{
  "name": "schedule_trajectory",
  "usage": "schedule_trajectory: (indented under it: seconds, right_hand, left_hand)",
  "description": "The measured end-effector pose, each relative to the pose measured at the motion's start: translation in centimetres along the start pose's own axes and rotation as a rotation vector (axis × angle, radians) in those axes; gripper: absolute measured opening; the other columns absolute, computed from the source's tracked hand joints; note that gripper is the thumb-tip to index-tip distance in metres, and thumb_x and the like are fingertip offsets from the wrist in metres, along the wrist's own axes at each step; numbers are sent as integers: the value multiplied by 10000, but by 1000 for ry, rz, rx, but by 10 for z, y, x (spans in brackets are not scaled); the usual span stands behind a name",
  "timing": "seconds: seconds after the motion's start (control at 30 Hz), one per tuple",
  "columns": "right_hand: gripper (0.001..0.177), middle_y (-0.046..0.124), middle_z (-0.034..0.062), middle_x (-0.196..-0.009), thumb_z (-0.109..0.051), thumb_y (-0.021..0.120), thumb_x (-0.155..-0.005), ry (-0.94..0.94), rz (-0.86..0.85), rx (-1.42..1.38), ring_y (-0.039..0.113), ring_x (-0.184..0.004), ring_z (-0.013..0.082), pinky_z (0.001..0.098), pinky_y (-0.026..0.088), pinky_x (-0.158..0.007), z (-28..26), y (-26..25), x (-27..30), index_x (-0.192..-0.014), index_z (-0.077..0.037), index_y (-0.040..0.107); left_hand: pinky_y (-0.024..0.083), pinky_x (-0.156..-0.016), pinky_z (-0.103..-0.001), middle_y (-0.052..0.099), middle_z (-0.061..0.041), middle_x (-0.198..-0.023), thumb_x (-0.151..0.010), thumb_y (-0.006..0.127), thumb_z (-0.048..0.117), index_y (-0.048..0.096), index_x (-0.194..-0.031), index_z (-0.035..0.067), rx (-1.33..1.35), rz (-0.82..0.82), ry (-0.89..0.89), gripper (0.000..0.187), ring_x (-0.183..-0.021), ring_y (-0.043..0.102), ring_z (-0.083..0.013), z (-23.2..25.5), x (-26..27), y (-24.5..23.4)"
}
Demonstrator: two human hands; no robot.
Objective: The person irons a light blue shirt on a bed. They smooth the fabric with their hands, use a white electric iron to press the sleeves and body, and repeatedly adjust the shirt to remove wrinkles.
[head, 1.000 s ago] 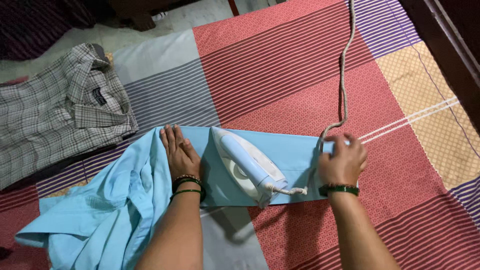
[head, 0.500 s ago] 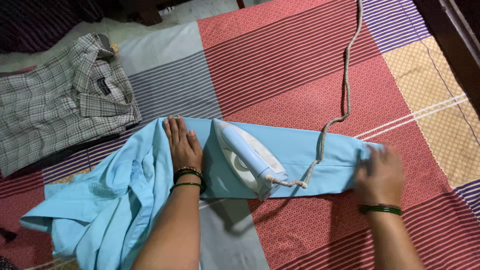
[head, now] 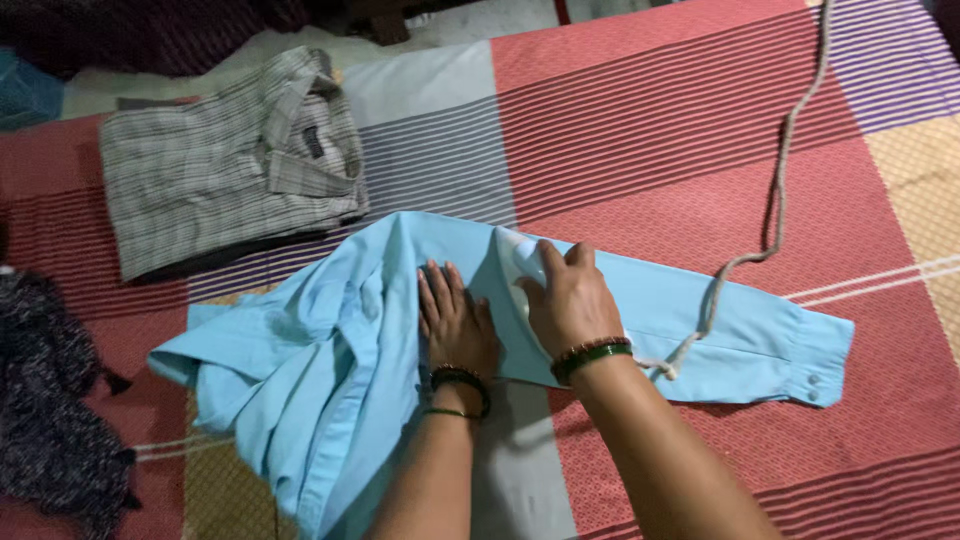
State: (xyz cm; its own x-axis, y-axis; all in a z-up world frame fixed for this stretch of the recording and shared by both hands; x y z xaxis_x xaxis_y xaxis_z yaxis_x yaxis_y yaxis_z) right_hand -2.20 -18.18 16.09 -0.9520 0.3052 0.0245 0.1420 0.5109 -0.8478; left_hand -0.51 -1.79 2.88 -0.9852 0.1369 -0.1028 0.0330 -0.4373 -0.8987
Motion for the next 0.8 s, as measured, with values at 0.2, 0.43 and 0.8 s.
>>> schedule_trajectory:
  seconds: [0.2,0.43,0.8]
  right_hand:
    - [545,654,263,-1122,-412,564,-958,155,-226,74,653,-995,474,556,531,-829,10,30,14,-1454,-211,459]
    - [518,668,243,-1119,-419,566,-951,118,-298,53,661,-1012,454,560,536,-839,-29,75,3,-1411,-207,459]
    - [431,680,217,-1161,-396,544,-973,23,-375,41,659,-1091,419,536,534,-891,-99,122,-72,-1329,-157,501]
  left_hand:
    - [137,-1245,-500,176,-244,-1684,-1063,346,381,246,-1588,-30,48,18,-51,674,-1553,155,-394,-6,37,-20]
    - [223,-1257,-430,337,-267,-1641,-1078,316,338,337,-1558,-69,622,147,-114,630,-1544,300,-393,-28,40,-43]
    - [225,-1255,-383,317,-218,-1656,-1114,289,344,335,-1543,-83,1311,215,-120,607,-1538,307,-323,-59,28,-13]
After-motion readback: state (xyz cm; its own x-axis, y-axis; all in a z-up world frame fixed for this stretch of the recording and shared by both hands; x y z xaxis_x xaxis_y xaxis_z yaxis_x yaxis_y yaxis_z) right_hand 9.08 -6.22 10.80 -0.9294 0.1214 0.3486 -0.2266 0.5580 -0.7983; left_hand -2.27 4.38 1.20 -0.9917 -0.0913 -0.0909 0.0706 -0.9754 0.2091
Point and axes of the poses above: each hand's wrist, its own x-axis away from the middle knuckle, its own y-axis out of the palm, z = x × y, the point moved 9 cm from there along -x, towards the middle knuckle
